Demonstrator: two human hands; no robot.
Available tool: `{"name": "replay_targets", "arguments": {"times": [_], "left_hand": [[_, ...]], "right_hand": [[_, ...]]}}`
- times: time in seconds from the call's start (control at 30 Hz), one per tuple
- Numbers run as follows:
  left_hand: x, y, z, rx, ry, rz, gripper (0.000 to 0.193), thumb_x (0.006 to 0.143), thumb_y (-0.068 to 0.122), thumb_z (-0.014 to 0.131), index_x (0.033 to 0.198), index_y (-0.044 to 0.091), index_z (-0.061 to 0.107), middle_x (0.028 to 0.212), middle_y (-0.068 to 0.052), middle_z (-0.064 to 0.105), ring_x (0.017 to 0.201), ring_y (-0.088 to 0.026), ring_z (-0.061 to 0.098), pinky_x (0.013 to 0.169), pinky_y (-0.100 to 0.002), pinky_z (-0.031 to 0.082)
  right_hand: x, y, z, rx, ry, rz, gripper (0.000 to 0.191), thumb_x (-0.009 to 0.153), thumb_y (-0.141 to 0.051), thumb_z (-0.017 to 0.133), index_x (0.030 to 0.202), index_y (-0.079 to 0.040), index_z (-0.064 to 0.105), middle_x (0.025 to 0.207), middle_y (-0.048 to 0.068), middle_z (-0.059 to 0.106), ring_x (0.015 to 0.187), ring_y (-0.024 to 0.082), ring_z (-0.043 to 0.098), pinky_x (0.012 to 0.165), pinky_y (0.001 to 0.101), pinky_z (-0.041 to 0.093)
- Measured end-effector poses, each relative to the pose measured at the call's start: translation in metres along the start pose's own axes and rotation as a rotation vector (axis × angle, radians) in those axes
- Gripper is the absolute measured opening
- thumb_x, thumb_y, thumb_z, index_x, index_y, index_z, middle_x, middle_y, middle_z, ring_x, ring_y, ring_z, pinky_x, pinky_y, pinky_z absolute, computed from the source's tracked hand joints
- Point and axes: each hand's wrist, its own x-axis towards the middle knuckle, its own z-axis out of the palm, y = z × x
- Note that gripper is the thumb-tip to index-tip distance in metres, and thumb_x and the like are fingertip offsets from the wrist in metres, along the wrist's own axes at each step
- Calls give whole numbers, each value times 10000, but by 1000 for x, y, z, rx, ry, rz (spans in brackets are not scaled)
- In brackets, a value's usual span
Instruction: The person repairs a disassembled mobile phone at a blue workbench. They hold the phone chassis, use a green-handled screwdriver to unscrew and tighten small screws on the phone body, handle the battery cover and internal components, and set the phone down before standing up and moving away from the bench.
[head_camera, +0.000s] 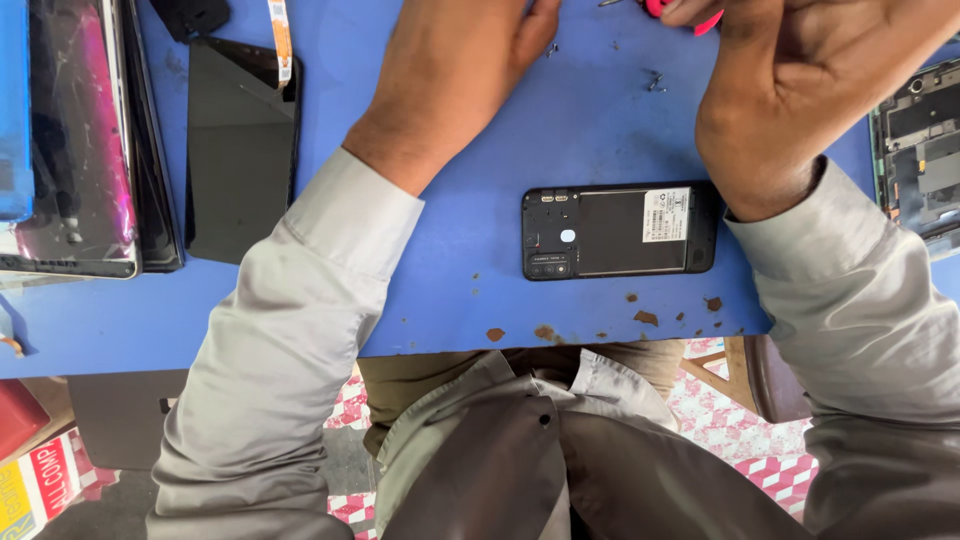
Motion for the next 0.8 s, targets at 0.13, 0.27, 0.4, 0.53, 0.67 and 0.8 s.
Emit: {"name": "replay_targets", "arguments": {"times": [0.13, 0.27, 0.4, 0.53, 0.67, 0.8], "left_hand": [[1, 6, -3, -532, -40, -287, 225, 1049, -15, 693, 875, -42, 553, 706, -75, 545, 607, -119, 491, 546, -284, 366], [1, 18, -2, -1015, 29, -435, 134, 1049, -31, 639, 920, -13, 669, 850, 44, 672, 768, -24, 581, 700, -228, 461], [1, 28, -7, -1152, 24, -482, 120, 1064, -23, 657, 948, -13, 689, 885, 11, 702, 766, -45, 631, 726, -213, 524], [3, 31, -12, -1198, 24, -458, 44, 1047, 44, 716, 1043, 2, 726, 953, -23, 744, 831, -95, 722, 784, -245, 607], [2, 31, -8, -1119, 45, -478, 124, 1052, 129, 759, 1082, 8, 751, 975, -61, 774, 836, -139, 768, 741, -252, 615], [-1, 25, -4, -1222, 18, -500, 121, 1076, 105, 672, 1101, 10, 743, 1055, -80, 786, 929, -160, 769, 814, -275, 618]], "right_hand": [[-4, -1, -5, -69, 62, -8, 170, 1273, -29, 492, 1334, 47, 353, 1062, 199, 751, 754, 196, 655, 644, 251, 489], [-10, 0, -7, -144, 178, -21, 173, 1241, -38, 553, 1136, 82, 485, 938, 184, 729, 651, 184, 606, 582, 259, 452], [-17, 5, -7, -124, 287, -24, 254, 1215, -56, 570, 1023, 71, 464, 859, 178, 692, 612, 182, 567, 555, 269, 427], [-22, 11, -5, -125, 347, -23, 343, 1189, -74, 587, 909, 60, 442, 780, 171, 656, 572, 180, 527, 528, 279, 403], [-24, 18, -3, -126, 391, -23, 434, 1164, -91, 604, 796, 49, 421, 701, 165, 619, 533, 178, 488, 502, 289, 379], [-24, 23, -2, -130, 444, -44, 528, 1138, -109, 621, 683, 38, 399, 622, 158, 582, 493, 176, 449, 475, 299, 354]]}}
